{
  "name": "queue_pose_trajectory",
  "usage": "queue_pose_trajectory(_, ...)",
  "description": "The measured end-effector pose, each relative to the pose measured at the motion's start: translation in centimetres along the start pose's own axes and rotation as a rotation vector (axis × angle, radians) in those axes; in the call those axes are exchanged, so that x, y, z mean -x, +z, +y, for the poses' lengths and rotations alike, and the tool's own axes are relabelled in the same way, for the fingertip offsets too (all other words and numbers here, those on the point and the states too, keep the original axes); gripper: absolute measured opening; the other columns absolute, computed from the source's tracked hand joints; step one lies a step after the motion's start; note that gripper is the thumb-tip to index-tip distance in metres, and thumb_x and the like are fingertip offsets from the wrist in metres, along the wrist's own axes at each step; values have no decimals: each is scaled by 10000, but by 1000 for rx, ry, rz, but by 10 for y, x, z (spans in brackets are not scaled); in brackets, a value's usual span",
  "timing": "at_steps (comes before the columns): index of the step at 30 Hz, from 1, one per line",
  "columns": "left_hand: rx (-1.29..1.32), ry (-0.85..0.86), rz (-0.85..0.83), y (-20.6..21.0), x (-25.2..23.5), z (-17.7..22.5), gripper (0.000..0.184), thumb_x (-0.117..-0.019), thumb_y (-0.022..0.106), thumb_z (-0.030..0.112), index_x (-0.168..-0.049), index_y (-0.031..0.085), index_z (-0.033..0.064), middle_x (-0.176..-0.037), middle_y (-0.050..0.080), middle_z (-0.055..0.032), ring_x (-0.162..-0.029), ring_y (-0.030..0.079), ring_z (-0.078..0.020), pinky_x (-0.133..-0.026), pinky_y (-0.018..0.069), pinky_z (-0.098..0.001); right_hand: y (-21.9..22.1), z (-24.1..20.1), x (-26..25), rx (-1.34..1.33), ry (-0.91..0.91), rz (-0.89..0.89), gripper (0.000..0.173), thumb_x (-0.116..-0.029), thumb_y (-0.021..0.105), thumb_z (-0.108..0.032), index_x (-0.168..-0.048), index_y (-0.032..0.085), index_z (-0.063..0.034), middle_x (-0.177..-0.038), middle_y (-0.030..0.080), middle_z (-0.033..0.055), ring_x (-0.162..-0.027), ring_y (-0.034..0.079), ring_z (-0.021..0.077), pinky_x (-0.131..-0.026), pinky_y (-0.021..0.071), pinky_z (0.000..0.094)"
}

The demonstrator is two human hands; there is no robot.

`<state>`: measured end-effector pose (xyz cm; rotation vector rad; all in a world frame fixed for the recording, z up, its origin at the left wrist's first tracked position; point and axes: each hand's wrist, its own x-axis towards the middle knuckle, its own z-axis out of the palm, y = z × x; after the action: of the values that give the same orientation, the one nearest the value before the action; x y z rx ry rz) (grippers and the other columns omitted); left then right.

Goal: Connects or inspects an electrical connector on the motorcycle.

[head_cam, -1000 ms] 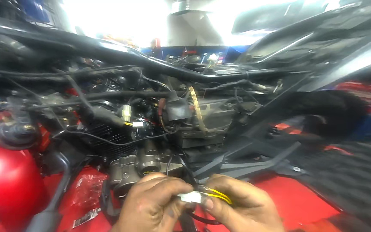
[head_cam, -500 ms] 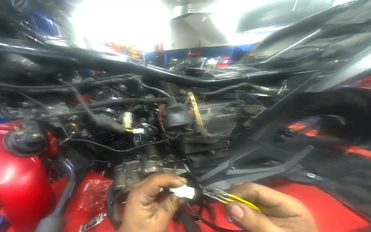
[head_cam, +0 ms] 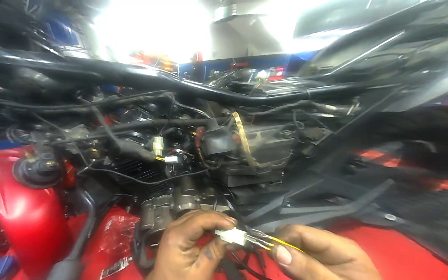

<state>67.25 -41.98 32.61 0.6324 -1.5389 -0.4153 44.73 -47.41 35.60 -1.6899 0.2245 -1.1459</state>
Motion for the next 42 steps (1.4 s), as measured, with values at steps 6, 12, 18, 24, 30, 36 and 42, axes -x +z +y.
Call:
queue_pose_trajectory(6,-35,7,-1,-2,2,-2,205,-937,747,77,-1125,721,-1,-1109,741,-145,-1044,721,-229,-929,619,-391,1,-1,0,-19,65,10,133,-996,625,-112,-904,718,-89,-681,620,-82,-565,528,-30,-509,435,146)
queue_pose_trajectory(12,-186,56,-11,-3,3,-2,181,-952,745,153,-1112,744,68,-1099,759,-81,-1051,716,-198,-976,586,-405,-2,3,-1,-213,275,30,196,-1004,591,-163,-854,713,-132,-614,544,-78,-478,426,-17,-433,348,161)
queue_pose_trajectory(18,156,-216,-108,-3,1,8,292,-984,702,171,-1164,681,-58,-992,728,-107,-826,689,-111,-751,603,-282,-7,1,0,250,-73,32,58,-958,684,-122,-911,705,-95,-755,670,-56,-643,596,-15,-569,500,153)
queue_pose_trajectory(24,537,-435,-168,-8,-5,11,245,-1004,652,137,-1166,702,-40,-934,727,-98,-742,661,-98,-663,563,-258,-24,-18,-10,596,-341,-210,118,-953,684,-153,-910,656,-47,-762,621,65,-721,600,93,-648,491,215)
queue_pose_trajectory(30,729,-524,-192,-7,-5,9,215,-997,638,118,-1140,722,-19,-890,727,-101,-715,653,-94,-652,546,-247,-29,-19,-17,527,-327,-333,98,-949,685,-120,-913,661,-33,-774,631,77,-743,607,107,-675,499,226)
queue_pose_trajectory(36,757,-550,-222,-7,-4,7,207,-996,629,112,-1130,722,-17,-888,723,-95,-707,640,-86,-644,534,-241,-35,-15,-22,467,-263,-386,125,-970,664,-141,-909,668,-32,-779,634,61,-727,596,76,-653,494,212)
queue_pose_trajectory(42,707,-594,-195,-6,-5,9,186,-993,641,101,-1104,723,-23,-870,714,-89,-696,632,-84,-630,527,-234,-38,-7,-23,431,-229,-396,136,-977,655,-155,-906,681,-43,-791,647,40,-746,604,52,-655,494,195)
